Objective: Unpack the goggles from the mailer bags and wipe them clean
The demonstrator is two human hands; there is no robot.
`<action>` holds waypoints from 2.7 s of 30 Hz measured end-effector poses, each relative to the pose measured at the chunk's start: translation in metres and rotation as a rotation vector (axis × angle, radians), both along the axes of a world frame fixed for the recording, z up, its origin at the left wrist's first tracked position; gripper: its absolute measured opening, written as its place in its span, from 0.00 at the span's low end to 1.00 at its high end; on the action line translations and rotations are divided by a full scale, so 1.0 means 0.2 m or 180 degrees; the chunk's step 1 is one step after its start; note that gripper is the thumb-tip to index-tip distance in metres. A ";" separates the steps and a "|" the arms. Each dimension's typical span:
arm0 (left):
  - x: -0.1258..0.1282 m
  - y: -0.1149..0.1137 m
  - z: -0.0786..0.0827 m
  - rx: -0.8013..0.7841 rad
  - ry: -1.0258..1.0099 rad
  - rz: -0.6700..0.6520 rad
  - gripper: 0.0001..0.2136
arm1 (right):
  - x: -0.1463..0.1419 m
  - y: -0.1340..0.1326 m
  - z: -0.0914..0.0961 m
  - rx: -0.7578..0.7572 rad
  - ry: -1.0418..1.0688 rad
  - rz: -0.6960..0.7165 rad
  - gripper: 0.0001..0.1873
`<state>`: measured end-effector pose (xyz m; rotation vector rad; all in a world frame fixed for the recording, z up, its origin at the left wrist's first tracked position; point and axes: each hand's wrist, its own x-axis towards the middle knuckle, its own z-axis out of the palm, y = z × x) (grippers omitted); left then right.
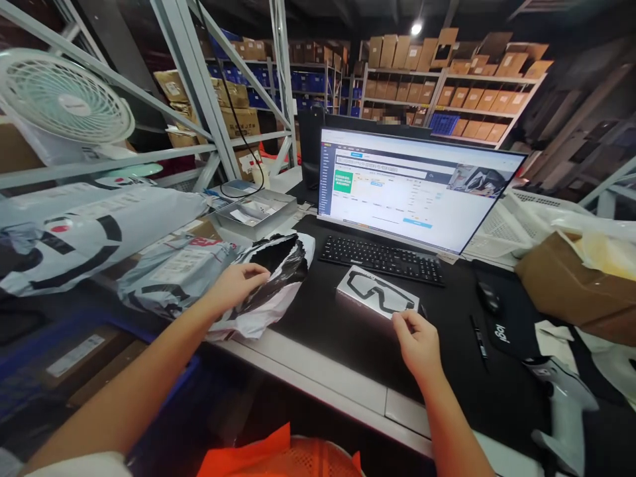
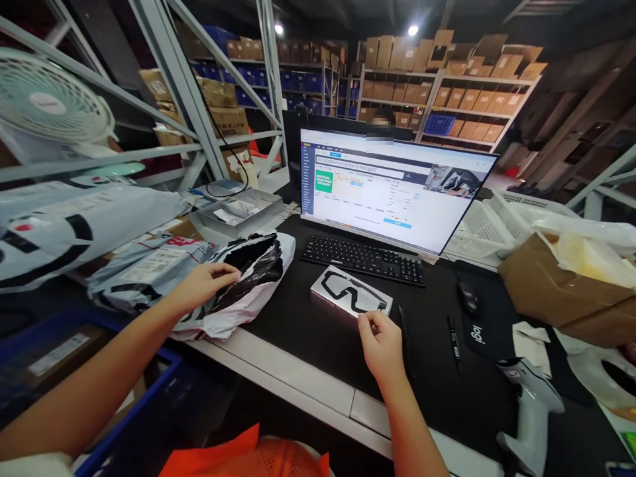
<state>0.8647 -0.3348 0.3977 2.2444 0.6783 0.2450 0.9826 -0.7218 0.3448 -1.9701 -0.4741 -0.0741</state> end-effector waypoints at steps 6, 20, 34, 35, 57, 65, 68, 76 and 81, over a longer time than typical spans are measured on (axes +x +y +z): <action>0.03 -0.03 -0.01 0.1022 0.0319 -0.0264 0.21 | 0.00 0.01 0.02 0.0106 0.0213 -0.0222 0.21; 0.13 -0.05 -0.07 -0.0254 0.0886 -0.1004 0.18 | 0.01 0.02 -0.02 0.0215 0.0114 -0.0167 0.21; 0.16 -0.13 -0.11 -0.0930 0.1062 -0.1167 0.18 | 0.00 0.02 0.01 0.0144 0.0100 -0.0140 0.21; 0.16 -0.14 -0.12 -0.0774 0.1089 -0.1222 0.17 | 0.00 0.02 0.00 0.0137 0.0106 -0.0146 0.20; 0.09 -0.33 -0.16 0.1576 0.1212 -0.1013 0.27 | 0.01 -0.01 -0.03 0.0058 0.0201 -0.0181 0.20; -0.02 -0.14 0.01 0.1970 0.1111 -0.0353 0.22 | 0.04 -0.02 -0.07 0.0143 -0.0546 -0.0540 0.14; -0.07 0.08 0.26 0.2303 0.0758 0.0354 0.25 | 0.11 -0.04 -0.11 -0.0025 -0.0334 -0.0887 0.16; -0.16 0.55 0.62 0.3086 -0.0348 0.0558 0.25 | 0.30 -0.21 -0.17 -0.0772 0.0999 -0.0727 0.22; -0.08 0.58 0.31 0.2766 0.0522 -0.0522 0.25 | 0.32 -0.23 -0.17 -0.0926 0.1324 -0.0041 0.11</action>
